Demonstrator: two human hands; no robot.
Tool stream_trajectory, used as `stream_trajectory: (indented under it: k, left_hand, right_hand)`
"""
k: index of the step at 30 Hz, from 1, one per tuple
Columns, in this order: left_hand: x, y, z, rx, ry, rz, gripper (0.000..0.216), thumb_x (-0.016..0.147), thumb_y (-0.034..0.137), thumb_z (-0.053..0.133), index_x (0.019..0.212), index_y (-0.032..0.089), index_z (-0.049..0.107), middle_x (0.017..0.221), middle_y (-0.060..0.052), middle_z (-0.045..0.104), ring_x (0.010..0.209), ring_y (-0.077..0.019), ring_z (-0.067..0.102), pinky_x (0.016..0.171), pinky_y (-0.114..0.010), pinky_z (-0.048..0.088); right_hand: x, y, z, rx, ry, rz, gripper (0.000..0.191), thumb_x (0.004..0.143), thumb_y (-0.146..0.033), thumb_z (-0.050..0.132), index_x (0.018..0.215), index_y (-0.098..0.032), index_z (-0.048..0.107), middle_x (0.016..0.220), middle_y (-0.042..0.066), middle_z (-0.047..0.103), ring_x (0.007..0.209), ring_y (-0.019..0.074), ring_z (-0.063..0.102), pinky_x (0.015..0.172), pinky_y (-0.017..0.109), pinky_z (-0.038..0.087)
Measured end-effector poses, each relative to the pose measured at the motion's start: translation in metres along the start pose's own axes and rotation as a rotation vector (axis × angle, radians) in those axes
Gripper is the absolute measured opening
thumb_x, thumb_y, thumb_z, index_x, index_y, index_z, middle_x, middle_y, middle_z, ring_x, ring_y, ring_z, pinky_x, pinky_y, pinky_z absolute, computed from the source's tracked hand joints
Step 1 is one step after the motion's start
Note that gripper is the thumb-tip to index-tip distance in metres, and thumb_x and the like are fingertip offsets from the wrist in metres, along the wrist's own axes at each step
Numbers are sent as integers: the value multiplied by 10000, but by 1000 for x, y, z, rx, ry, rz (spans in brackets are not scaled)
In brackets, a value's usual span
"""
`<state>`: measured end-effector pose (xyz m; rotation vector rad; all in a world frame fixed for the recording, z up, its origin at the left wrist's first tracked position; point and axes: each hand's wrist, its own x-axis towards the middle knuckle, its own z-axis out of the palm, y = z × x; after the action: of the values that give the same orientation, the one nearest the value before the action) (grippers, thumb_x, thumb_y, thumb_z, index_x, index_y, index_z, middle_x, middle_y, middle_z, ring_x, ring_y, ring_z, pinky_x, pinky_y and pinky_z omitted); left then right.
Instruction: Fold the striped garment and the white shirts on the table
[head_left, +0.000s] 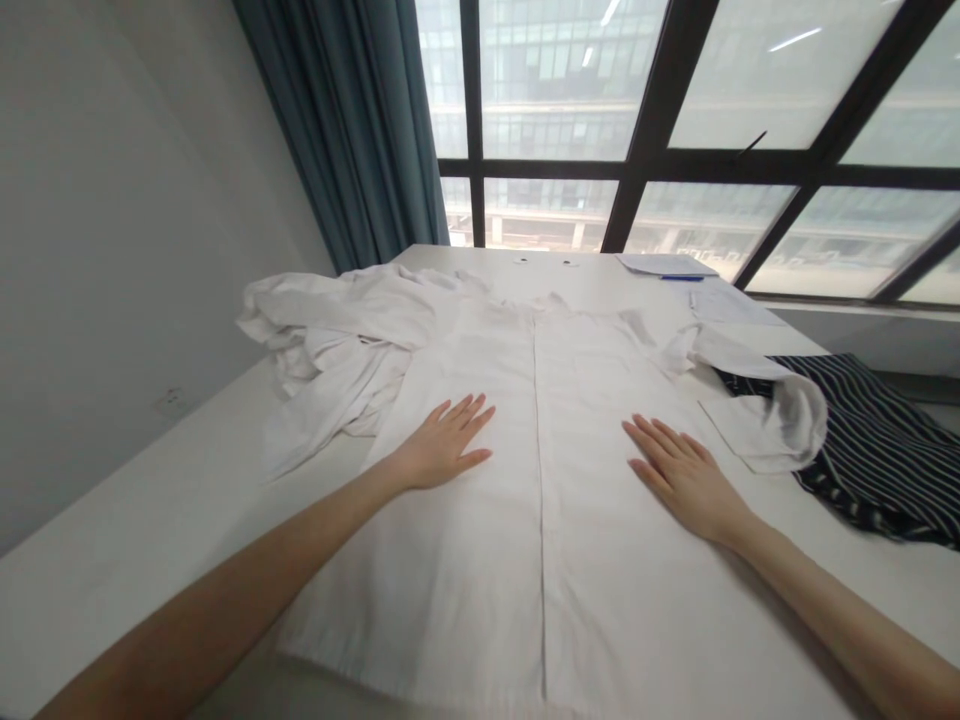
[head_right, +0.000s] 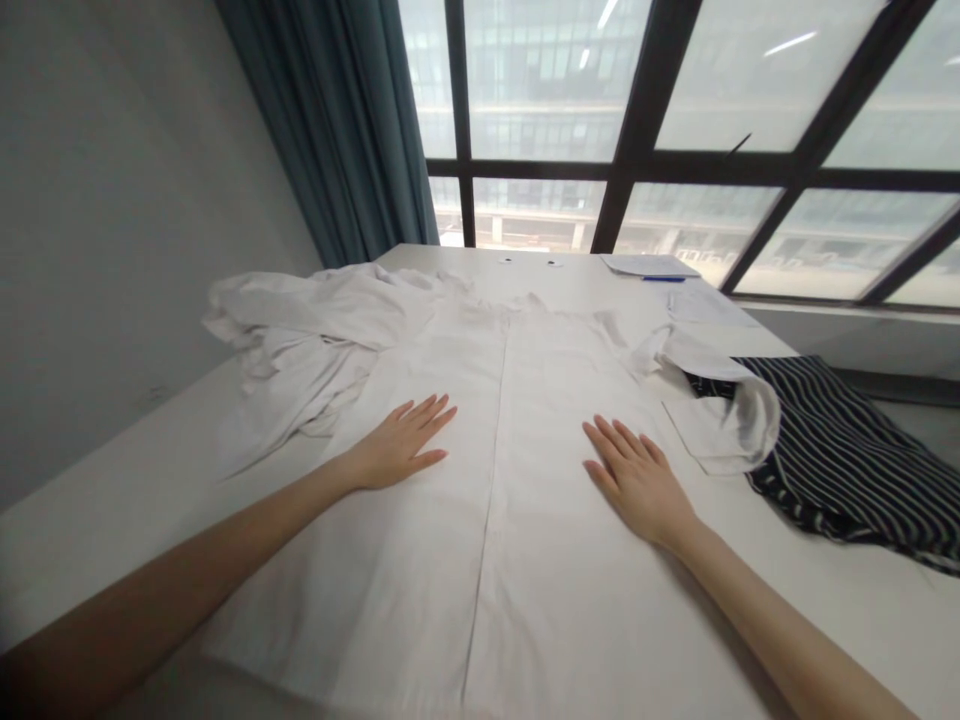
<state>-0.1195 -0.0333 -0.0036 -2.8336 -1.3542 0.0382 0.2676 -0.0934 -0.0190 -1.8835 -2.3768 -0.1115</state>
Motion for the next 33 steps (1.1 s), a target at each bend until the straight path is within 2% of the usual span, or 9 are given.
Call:
stream_trajectory:
  k: [6,10,13,17,19,21,26,30,33]
  left_hand:
    - [-36,-20,3,37,53,-71,662,1009,551,196,1539,154,232,1600,-108,216,1487,-226,189,1192,-411,169]
    - [-41,-7,-2,62,84,-130,615,1024,489,180,1499,126,325,1563,-142,314,1462,-240,268,1187,-455,163]
    - [-40,25,-7,29,74,-54,587,1034,457,180,1479,115,353,1548,-153,344,1457,-238,277,1183,-464,160]
    - [-42,75,-12,-99,35,197,593,1012,482,323,1500,146,298,1581,-128,283,1477,-231,219,1190,-424,161]
    - [-45,88,-15,-153,17,257,616,999,484,367,1511,154,273,1599,-131,231,1489,-254,170,1194,-439,148]
    - [-51,90,-17,-187,-20,276,646,986,491,402,1526,177,239,1607,-134,197,1494,-276,139,1194,-468,141]
    - [-71,74,-20,-231,-105,271,696,958,509,471,1544,256,194,1618,-122,150,1495,-294,122,1192,-520,121]
    - [-84,66,-20,-256,-101,245,698,960,528,460,1547,271,185,1619,-114,155,1494,-295,131,1194,-527,133]
    - [-87,64,-22,-277,-109,242,698,954,521,479,1545,283,193,1616,-106,174,1492,-292,146,1194,-529,150]
  right_hand:
    - [-23,31,7,-47,36,72,640,965,-558,194,1500,-246,358,1563,31,352,1431,236,325,1134,474,313]
    - [-24,30,7,-86,88,110,598,961,-496,220,1451,-225,431,1512,79,438,1379,284,411,1107,539,329]
    - [-24,6,0,-57,117,25,565,971,-428,238,1421,-181,472,1480,119,476,1379,298,409,1105,543,326]
    - [-33,-51,-14,85,39,-247,554,996,-427,321,1518,-241,317,1553,69,370,1438,237,310,1133,483,315]
    - [-40,-73,-18,121,-3,-335,542,1006,-408,336,1531,-286,281,1567,43,345,1451,230,279,1139,496,301]
    - [-45,-79,-19,132,-34,-362,553,1006,-413,351,1540,-318,242,1573,29,328,1457,237,261,1140,516,288]
    - [-56,-38,-10,85,-33,-219,618,979,-519,365,1549,-364,182,1582,7,301,1452,261,271,1134,550,286]
    - [-62,5,2,29,79,-43,628,960,-582,305,1538,-341,248,1557,12,360,1428,279,325,1102,547,347]
    - [-61,21,7,41,108,1,634,941,-617,298,1502,-327,346,1528,15,415,1401,280,377,1089,525,380]
